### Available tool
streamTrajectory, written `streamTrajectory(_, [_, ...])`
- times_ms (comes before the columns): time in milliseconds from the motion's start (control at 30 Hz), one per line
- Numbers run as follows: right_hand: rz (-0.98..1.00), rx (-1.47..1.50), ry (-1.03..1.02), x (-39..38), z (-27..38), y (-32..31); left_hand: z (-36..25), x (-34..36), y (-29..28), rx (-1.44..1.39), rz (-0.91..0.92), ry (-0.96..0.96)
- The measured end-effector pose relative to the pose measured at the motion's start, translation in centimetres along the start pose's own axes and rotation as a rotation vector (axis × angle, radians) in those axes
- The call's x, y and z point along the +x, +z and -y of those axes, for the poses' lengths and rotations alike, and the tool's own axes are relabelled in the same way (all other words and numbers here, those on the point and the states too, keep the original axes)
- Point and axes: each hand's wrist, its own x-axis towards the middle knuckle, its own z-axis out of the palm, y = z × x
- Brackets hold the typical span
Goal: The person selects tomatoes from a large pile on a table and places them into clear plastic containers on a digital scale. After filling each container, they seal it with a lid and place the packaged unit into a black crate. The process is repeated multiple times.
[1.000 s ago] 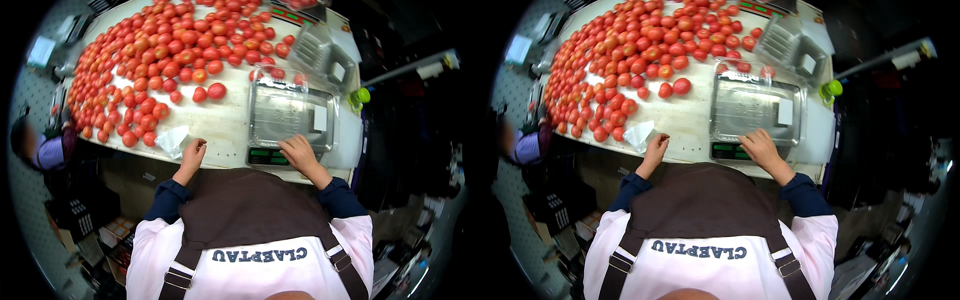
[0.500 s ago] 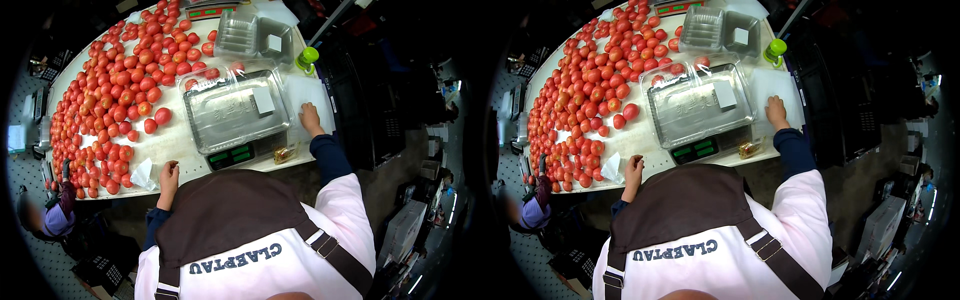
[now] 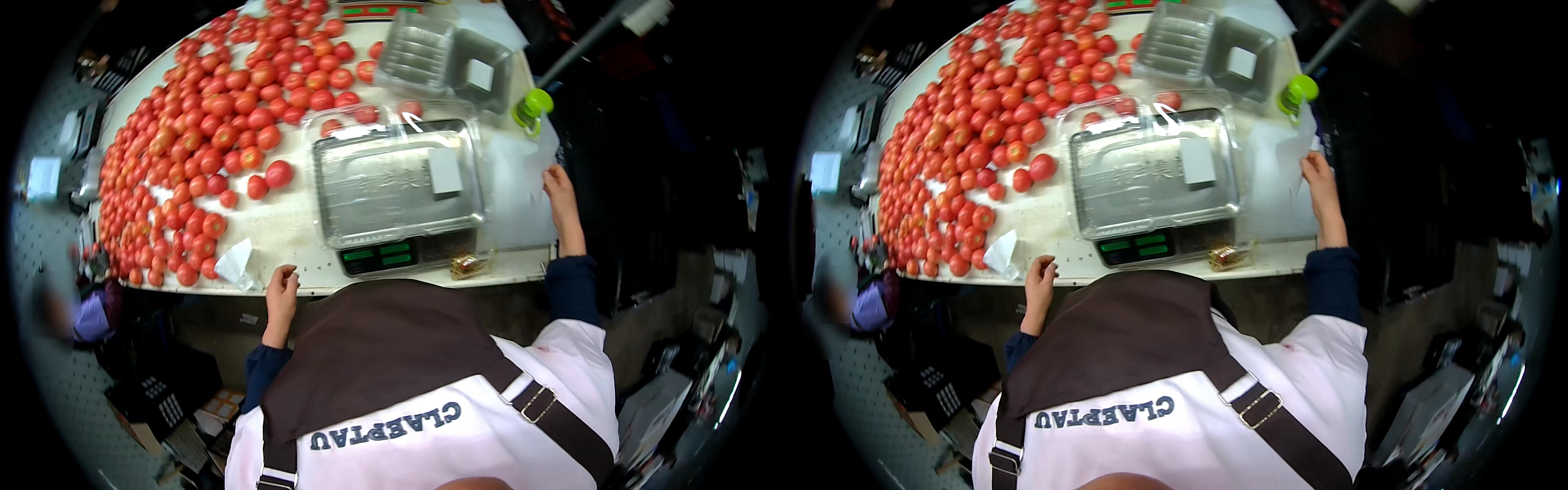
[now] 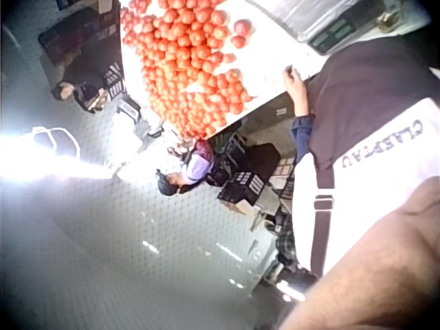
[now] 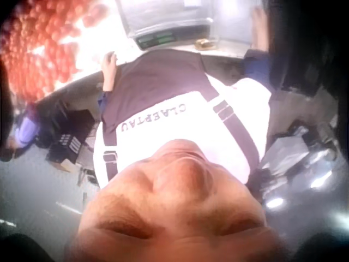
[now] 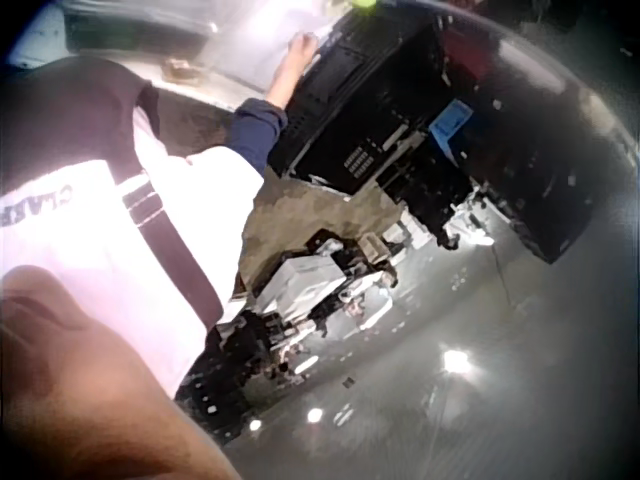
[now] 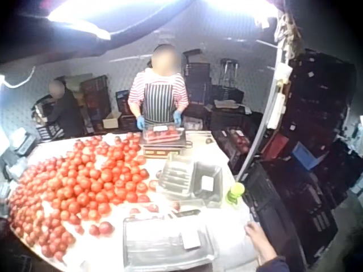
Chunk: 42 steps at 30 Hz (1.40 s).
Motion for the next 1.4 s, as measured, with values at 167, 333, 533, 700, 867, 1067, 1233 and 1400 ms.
streamTrajectory(167, [0.220, -0.094, -0.430, -2.5, 10.6, 13.0, -2.5, 2.5, -0.2, -0.014, -0.010, 0.096])
streamTrajectory(333, [0.422, -0.696, -0.945, -5.0, 13.9, 28.9, -11.7, 4.1, 0.7, 0.170, -0.063, 0.520])
streamTrajectory(533, [0.490, -1.014, -0.933, -5.2, 7.8, 35.2, -16.2, 5.2, 3.7, 0.577, 0.221, 0.975])
streamTrajectory(700, [0.620, -0.979, -0.740, -4.1, 10.0, 35.7, -12.8, 6.5, 7.2, 0.861, 0.447, 0.956])
streamTrajectory(867, [0.466, -1.211, -0.751, -6.9, 11.3, 36.3, -12.2, 6.9, 8.0, 0.885, 0.393, 1.058])
streamTrajectory(1067, [0.463, -0.861, -0.759, -6.6, 10.5, 35.1, -11.8, 6.9, 2.5, 0.478, 0.184, 1.109])
streamTrajectory(1233, [0.368, -0.617, -0.569, -9.4, 13.6, 33.7, -2.7, 10.3, -9.7, 0.426, -0.418, 0.695])
streamTrajectory(1400, [0.366, -0.480, -0.550, -9.8, 13.5, 34.4, 4.3, 14.0, -21.0, 0.732, -0.588, 0.120])
